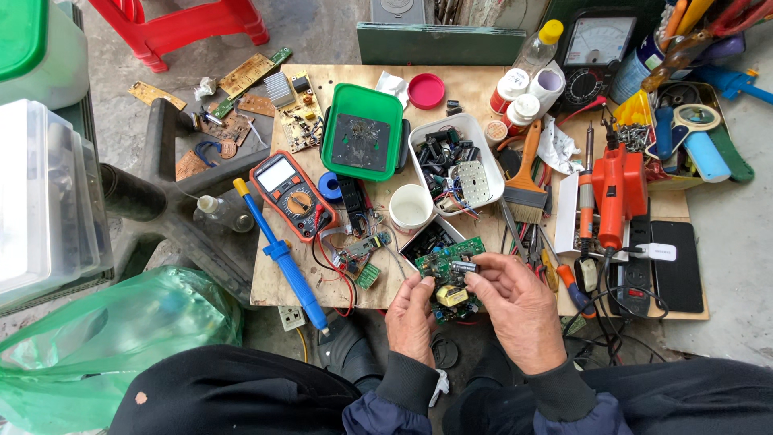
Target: The person sits on the floor and works on a cluttered table, using a heat gun to apply heat to small electronic components. They use pliers to manipulate wires and parts, and handle various circuit boards and components from containers.
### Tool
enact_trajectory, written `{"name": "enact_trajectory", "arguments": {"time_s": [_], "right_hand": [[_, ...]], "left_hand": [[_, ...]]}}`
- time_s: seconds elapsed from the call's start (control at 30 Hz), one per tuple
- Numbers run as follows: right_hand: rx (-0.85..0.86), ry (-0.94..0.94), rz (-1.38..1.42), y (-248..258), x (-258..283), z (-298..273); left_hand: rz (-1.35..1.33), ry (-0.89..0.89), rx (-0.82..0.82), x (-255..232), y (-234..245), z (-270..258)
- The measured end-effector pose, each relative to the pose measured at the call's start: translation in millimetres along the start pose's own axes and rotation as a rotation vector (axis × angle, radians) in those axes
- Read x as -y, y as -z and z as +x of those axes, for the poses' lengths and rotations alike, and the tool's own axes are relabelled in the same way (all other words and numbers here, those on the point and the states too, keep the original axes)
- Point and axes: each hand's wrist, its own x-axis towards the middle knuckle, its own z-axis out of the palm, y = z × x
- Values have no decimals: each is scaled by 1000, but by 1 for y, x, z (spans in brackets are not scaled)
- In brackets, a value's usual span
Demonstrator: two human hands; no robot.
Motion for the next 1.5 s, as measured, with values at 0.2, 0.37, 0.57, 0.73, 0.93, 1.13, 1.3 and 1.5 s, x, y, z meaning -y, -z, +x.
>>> {"name": "enact_trajectory", "arguments": {"time_s": [0.2,0.37,0.57,0.73,0.93,1.13,1.3,1.5], "right_hand": [[-59,432,-364,-1,-1,0],[-57,483,-416,0,-3,-1],[-35,414,-367,0,-2,-2],[-23,382,-343,2,3,-3],[-27,362,-311,2,7,-3],[-42,261,-273,4,3,-2],[-45,148,-152,5,-4,0],[-68,104,-129,4,0,-1]], "left_hand": [[-32,-146,133,9,1,3],[128,-95,89,-3,-1,-16],[-2,-152,174,9,1,-12],[4,-204,220,8,1,-17],[-114,-239,267,18,1,-8],[-186,-246,280,25,1,-4],[-137,-324,313,21,-1,-9],[-229,-272,302,26,-2,-6]]}}
